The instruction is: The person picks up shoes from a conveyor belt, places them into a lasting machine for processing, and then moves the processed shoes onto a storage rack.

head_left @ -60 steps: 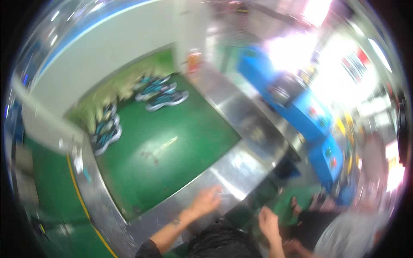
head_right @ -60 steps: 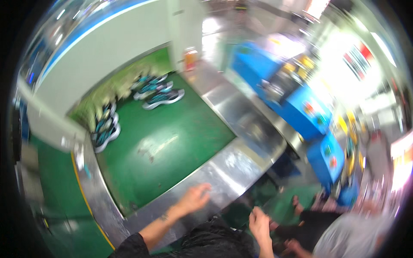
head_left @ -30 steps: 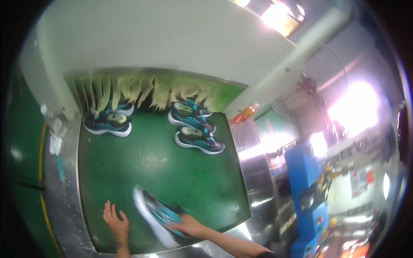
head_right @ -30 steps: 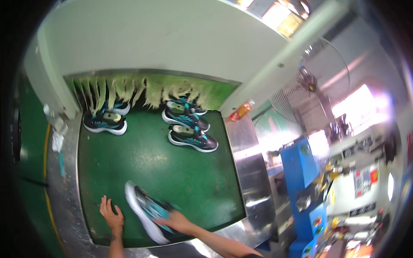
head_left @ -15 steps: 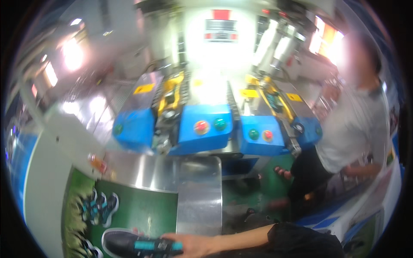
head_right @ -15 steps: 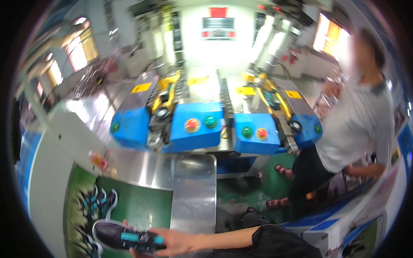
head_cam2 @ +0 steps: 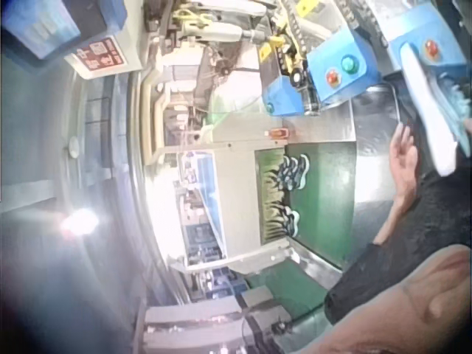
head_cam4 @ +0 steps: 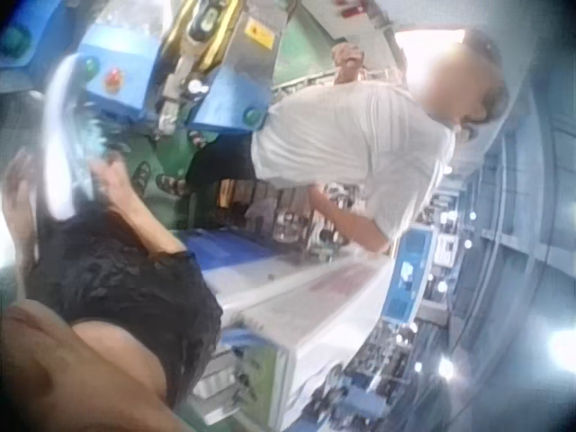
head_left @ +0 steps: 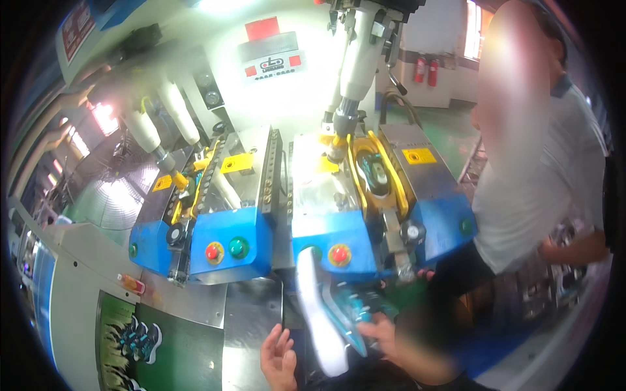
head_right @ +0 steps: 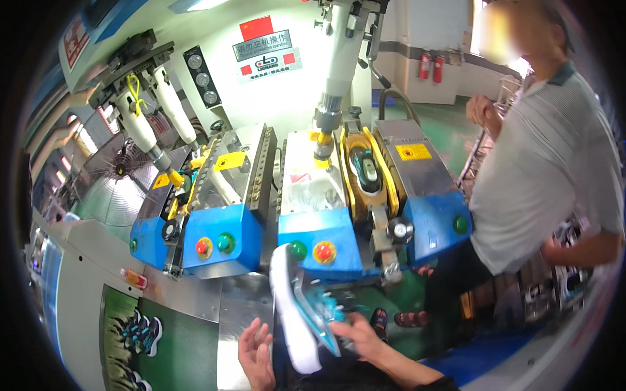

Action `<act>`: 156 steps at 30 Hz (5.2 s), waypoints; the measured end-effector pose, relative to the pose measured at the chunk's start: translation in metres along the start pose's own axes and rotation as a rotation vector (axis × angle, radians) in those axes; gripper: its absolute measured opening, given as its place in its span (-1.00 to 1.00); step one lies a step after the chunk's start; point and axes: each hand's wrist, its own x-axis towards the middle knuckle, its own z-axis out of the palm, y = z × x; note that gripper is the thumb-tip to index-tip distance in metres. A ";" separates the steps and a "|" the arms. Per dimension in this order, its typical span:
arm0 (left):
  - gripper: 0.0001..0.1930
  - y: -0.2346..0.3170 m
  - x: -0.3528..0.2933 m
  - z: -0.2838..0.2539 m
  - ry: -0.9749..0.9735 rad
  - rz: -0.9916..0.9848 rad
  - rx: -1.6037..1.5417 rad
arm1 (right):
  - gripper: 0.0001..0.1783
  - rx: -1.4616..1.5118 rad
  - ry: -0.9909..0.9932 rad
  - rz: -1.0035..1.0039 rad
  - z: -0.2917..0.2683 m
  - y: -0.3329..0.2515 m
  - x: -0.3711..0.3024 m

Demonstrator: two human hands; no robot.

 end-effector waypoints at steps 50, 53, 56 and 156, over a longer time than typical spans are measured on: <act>-0.56 -0.008 -0.026 -0.037 0.743 -0.849 -0.466 | -0.25 -1.356 0.614 -0.713 -0.104 -0.249 0.353; -0.63 -0.031 0.010 -0.052 0.767 -0.919 -0.405 | -0.38 -1.471 0.701 -0.535 -0.098 -0.252 0.339; -0.40 -0.049 0.019 -0.074 0.643 -0.835 -0.637 | -0.44 -1.500 0.642 -0.884 -0.031 -0.229 0.266; -0.58 0.048 0.493 -0.072 -0.115 0.391 1.040 | -0.32 -0.659 0.029 0.014 0.203 -0.108 0.049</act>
